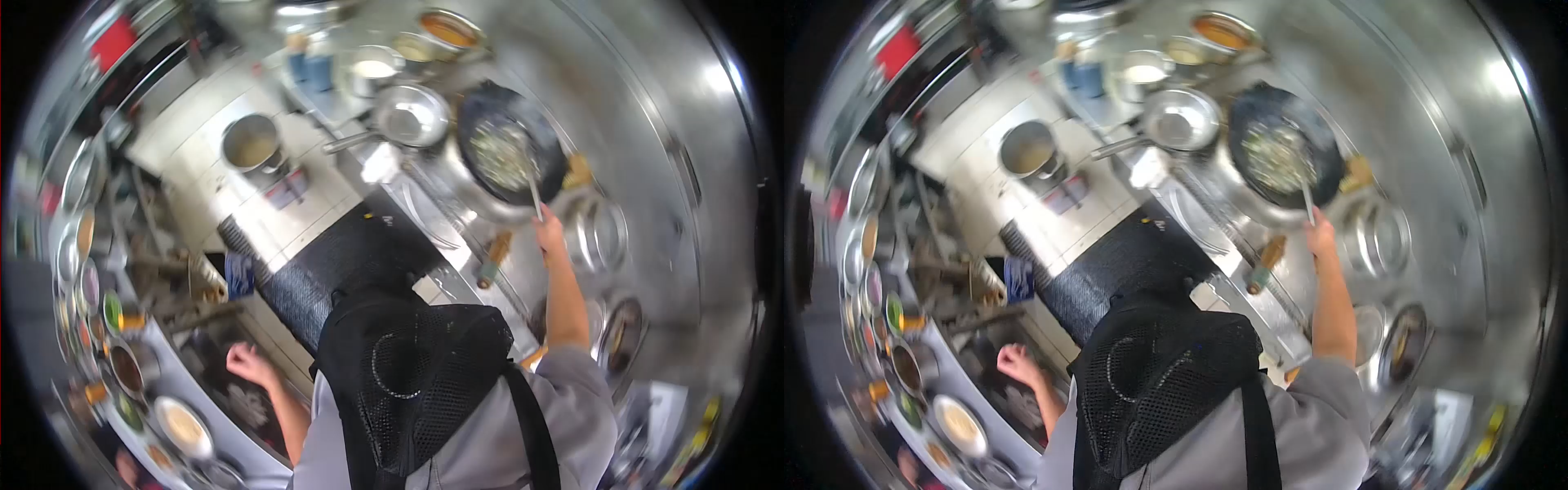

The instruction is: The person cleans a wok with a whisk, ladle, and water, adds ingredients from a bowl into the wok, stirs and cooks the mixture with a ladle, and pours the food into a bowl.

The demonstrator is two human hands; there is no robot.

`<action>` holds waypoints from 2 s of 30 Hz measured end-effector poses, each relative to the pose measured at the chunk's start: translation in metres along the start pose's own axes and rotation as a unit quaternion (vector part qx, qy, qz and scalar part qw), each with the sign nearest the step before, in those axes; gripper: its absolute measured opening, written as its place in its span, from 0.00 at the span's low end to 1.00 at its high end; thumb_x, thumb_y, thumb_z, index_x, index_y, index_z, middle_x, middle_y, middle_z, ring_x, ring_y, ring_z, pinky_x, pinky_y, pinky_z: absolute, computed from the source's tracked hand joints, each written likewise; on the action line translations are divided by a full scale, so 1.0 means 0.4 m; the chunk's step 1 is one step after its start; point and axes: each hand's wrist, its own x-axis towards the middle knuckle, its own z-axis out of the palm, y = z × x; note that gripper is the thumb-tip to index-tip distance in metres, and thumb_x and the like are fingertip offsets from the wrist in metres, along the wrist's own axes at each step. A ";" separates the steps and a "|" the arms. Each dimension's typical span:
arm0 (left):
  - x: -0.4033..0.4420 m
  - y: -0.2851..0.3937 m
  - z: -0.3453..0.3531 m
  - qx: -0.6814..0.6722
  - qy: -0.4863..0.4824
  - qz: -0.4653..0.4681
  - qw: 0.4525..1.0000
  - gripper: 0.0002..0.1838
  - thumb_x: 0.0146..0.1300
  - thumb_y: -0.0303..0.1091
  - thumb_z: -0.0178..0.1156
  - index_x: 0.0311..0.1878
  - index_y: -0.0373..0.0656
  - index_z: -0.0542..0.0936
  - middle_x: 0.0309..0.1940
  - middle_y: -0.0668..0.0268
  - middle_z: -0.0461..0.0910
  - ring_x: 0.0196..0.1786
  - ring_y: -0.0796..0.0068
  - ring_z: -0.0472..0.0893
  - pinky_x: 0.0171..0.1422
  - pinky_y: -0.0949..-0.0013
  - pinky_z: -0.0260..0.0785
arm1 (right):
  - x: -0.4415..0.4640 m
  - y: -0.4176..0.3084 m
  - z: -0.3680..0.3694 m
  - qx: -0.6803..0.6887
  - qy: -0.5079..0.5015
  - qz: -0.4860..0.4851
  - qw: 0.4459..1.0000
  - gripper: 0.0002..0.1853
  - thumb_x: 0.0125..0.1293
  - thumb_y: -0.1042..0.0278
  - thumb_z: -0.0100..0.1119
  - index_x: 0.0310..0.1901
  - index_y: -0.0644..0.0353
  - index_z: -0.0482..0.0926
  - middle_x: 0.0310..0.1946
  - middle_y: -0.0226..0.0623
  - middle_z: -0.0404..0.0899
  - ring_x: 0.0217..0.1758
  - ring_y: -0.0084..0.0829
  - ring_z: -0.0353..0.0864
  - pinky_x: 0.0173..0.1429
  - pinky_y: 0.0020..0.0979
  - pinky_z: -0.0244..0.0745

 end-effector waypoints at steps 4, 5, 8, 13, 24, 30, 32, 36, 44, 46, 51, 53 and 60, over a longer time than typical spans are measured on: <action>-0.147 0.189 0.490 0.069 -0.355 0.228 0.904 0.10 0.79 0.31 0.59 0.56 0.37 0.77 0.53 0.61 0.78 0.52 0.72 0.79 0.56 0.67 0.78 | -0.149 0.080 -0.042 -0.025 -0.039 0.024 0.999 0.31 0.73 0.62 0.65 0.77 0.38 0.73 0.64 0.51 0.83 0.67 0.56 0.81 0.72 0.46 0.75; -0.247 0.287 0.600 0.026 -0.433 0.189 0.881 0.09 0.78 0.29 0.58 0.56 0.37 0.77 0.52 0.61 0.79 0.53 0.71 0.79 0.60 0.65 0.75 | -0.179 0.080 -0.065 -0.020 -0.033 0.038 0.999 0.31 0.73 0.62 0.65 0.77 0.38 0.73 0.64 0.51 0.83 0.67 0.56 0.81 0.72 0.46 0.75; -0.484 0.419 0.861 0.006 -0.609 0.332 0.720 0.11 0.68 0.24 0.63 0.53 0.39 0.81 0.53 0.51 0.83 0.58 0.47 0.81 0.67 0.52 0.73 | -0.248 0.070 -0.138 -0.075 -0.049 0.063 0.994 0.31 0.73 0.61 0.65 0.76 0.28 0.72 0.63 0.50 0.83 0.64 0.57 0.82 0.70 0.50 0.77; -0.840 0.402 1.148 0.011 -0.666 0.540 0.515 0.25 0.67 0.31 0.68 0.67 0.41 0.77 0.70 0.49 0.73 0.77 0.43 0.68 0.78 0.45 0.65 | -0.333 0.042 -0.302 -0.143 -0.030 0.039 0.988 0.30 0.71 0.62 0.65 0.74 0.30 0.75 0.56 0.46 0.86 0.56 0.56 0.85 0.62 0.52 0.81; -0.968 0.307 1.224 0.166 -0.644 0.578 0.474 0.43 0.62 0.33 0.71 0.79 0.38 0.64 0.74 0.50 0.65 0.85 0.42 0.54 0.85 0.44 0.56 | -0.349 0.045 -0.456 -0.133 -0.062 0.049 0.988 0.28 0.68 0.65 0.68 0.70 0.42 0.80 0.47 0.51 0.88 0.49 0.55 0.88 0.56 0.49 0.83; -0.959 0.334 1.200 0.225 -0.642 0.575 0.455 0.48 0.63 0.33 0.70 0.84 0.42 0.58 0.84 0.49 0.53 0.87 0.43 0.50 0.85 0.45 0.56 | -0.186 0.124 -0.146 -0.088 -0.039 0.035 0.995 0.30 0.73 0.64 0.63 0.76 0.42 0.74 0.53 0.59 0.85 0.51 0.60 0.87 0.59 0.53 0.82; -0.953 0.338 1.198 0.217 -0.645 0.574 0.456 0.48 0.64 0.33 0.70 0.84 0.42 0.57 0.85 0.48 0.52 0.87 0.42 0.49 0.86 0.46 0.56 | -0.125 0.112 -0.095 -0.077 -0.016 0.028 0.996 0.30 0.73 0.64 0.63 0.76 0.42 0.73 0.54 0.60 0.84 0.50 0.60 0.87 0.59 0.54 0.81; -0.932 0.334 1.207 0.198 -0.661 0.572 0.443 0.48 0.65 0.32 0.68 0.85 0.42 0.55 0.86 0.47 0.50 0.88 0.42 0.48 0.84 0.48 0.60 | 0.046 0.145 0.013 0.090 -0.001 0.013 0.996 0.29 0.75 0.63 0.62 0.76 0.49 0.73 0.47 0.62 0.86 0.51 0.59 0.87 0.59 0.55 0.80; -0.922 0.333 1.215 0.189 -0.700 0.539 0.429 0.47 0.64 0.30 0.68 0.84 0.39 0.57 0.85 0.44 0.50 0.87 0.39 0.49 0.86 0.48 0.56 | 0.158 0.093 -0.008 0.097 0.176 -0.069 0.977 0.27 0.80 0.61 0.56 0.77 0.56 0.70 0.40 0.60 0.87 0.34 0.49 0.90 0.39 0.49 0.84; -0.921 0.335 1.218 0.188 -0.700 0.535 0.433 0.46 0.64 0.29 0.68 0.84 0.40 0.57 0.85 0.44 0.49 0.87 0.39 0.48 0.86 0.48 0.55 | 0.123 0.131 -0.016 0.153 0.072 0.028 0.985 0.28 0.81 0.59 0.55 0.77 0.57 0.69 0.35 0.56 0.86 0.30 0.42 0.87 0.33 0.46 0.83; -0.909 0.331 1.231 0.147 -0.722 0.506 0.449 0.44 0.66 0.27 0.67 0.84 0.42 0.59 0.86 0.48 0.50 0.88 0.41 0.48 0.87 0.50 0.54 | -0.045 0.082 -0.055 0.479 -0.142 0.220 0.838 0.31 0.83 0.53 0.54 0.79 0.57 0.64 0.27 0.31 0.74 0.20 0.22 0.74 0.21 0.30 0.76; -0.898 0.332 1.236 0.141 -0.734 0.487 0.452 0.44 0.66 0.27 0.66 0.84 0.43 0.59 0.86 0.50 0.50 0.88 0.42 0.48 0.87 0.50 0.53 | -0.095 0.024 -0.085 0.541 -0.154 0.250 0.788 0.30 0.83 0.53 0.54 0.79 0.56 0.64 0.28 0.30 0.74 0.19 0.21 0.72 0.21 0.28 0.73; -0.851 0.337 1.269 0.098 -0.768 0.456 0.439 0.41 0.67 0.26 0.64 0.83 0.42 0.61 0.84 0.54 0.57 0.87 0.48 0.52 0.87 0.52 0.54 | -0.153 -0.141 -0.115 0.642 -0.173 0.291 0.688 0.26 0.83 0.55 0.55 0.76 0.55 0.68 0.28 0.29 0.74 0.19 0.19 0.70 0.20 0.27 0.70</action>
